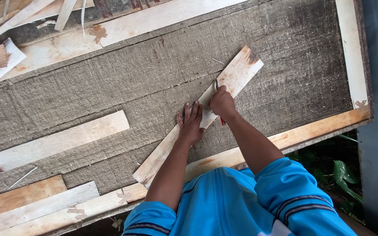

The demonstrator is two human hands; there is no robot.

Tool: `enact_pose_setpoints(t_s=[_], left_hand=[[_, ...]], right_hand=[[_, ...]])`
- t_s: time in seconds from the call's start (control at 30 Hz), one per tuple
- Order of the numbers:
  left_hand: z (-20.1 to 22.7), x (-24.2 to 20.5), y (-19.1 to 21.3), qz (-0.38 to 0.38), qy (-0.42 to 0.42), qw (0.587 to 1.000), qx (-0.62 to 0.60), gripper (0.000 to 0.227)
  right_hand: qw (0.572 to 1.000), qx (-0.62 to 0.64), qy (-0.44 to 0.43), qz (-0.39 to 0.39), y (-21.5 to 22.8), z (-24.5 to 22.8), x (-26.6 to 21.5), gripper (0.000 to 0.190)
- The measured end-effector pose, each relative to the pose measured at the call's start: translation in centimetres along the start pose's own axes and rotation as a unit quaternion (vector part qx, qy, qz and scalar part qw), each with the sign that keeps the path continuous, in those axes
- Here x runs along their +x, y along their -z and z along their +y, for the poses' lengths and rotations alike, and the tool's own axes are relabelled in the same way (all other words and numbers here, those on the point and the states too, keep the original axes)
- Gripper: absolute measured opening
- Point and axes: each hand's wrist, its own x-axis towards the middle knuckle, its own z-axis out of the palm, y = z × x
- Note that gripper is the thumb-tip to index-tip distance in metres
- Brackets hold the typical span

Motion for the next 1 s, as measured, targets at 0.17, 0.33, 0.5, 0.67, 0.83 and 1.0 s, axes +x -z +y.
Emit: enact_pose_setpoints(t_s=[0.17, 0.33, 0.5, 0.67, 0.83, 1.0], left_hand=[[0.2, -0.2, 0.4, 0.001, -0.002, 1.0, 0.001, 0.101], [0.1, 0.1, 0.0, 0.007, -0.005, 1.0, 0.007, 0.101], [0.8, -0.2, 0.6, -0.016, 0.011, 1.0, 0.004, 0.1], [0.5, -0.2, 0.1, -0.017, 0.013, 1.0, 0.006, 0.101], [0.8, -0.1, 0.7, -0.026, 0.014, 1.0, 0.01, 0.099], [0.6, 0.1, 0.5, -0.027, 0.018, 0.999, 0.022, 0.099]], right_hand=[[1.0, -0.003, -0.016, -0.018, 1.3, -1.4, -0.7, 0.035], [0.998, 0.026, -0.036, -0.051, 2.8, -2.2, -0.5, 0.026], [0.995, 0.04, -0.032, -0.086, 4.3, -3.4, -1.9, 0.024], [0.995, 0.034, -0.033, -0.083, 3.4, -2.8, -2.1, 0.027], [0.993, -0.088, 0.005, -0.073, 0.6, -1.6, -3.5, 0.035], [0.92, -0.367, 0.116, -0.075, -7.6, 5.5, 0.6, 0.068]])
